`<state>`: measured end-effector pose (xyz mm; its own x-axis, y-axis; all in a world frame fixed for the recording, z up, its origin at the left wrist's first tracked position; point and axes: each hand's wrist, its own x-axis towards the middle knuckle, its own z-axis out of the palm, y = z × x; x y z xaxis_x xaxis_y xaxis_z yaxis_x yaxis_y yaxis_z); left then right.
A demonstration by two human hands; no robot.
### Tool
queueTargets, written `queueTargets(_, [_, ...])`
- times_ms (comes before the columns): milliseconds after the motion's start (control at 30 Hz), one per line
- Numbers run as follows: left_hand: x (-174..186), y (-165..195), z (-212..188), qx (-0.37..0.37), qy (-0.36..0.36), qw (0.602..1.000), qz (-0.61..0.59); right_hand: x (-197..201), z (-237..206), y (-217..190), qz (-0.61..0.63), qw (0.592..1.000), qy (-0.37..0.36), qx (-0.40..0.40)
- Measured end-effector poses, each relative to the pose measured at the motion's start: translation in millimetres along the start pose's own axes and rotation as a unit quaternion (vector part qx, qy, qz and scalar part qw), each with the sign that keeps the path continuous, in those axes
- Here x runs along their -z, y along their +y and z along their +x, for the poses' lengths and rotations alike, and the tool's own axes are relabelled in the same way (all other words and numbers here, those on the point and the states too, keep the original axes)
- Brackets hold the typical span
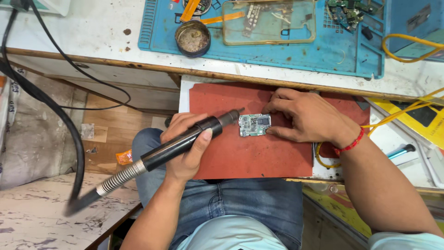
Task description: The person repairs a circuit board at a workbench. They use a hot air gun to heat the board, work on its components with a soldering iron and tweezers, reposition the board, and repeatedly apply hot air to different areas of the board.
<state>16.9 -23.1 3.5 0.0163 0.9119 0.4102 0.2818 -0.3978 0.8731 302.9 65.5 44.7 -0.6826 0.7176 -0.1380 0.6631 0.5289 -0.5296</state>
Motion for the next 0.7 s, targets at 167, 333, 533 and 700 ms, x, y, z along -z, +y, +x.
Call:
queueTargets(167, [-0.4, -2.2, -1.7, -0.053, -0.046, 0.997, 0.012, -2.2, -0.5, 0.2, 0.002, 1.000, 0.009, 0.016])
queueTargets(333, [1.1, -1.2, -2.5, -0.022, -0.025, 0.999, -0.001, -2.2, -0.4, 1.7, 0.001, 1.000, 0.007, 0.018])
queueTargets(533, [-1.0, -3.1, -2.1, -0.035, -0.018, 0.999, -0.004, -4.0, 0.4, 3.0, -0.003, 1.000, 0.007, 0.010])
queueTargets(700, [0.7, 0.5, -2.0, -0.012, 0.009, 1.000, -0.013, -3.5, -1.5, 1.1, 0.004, 0.999, 0.022, 0.030])
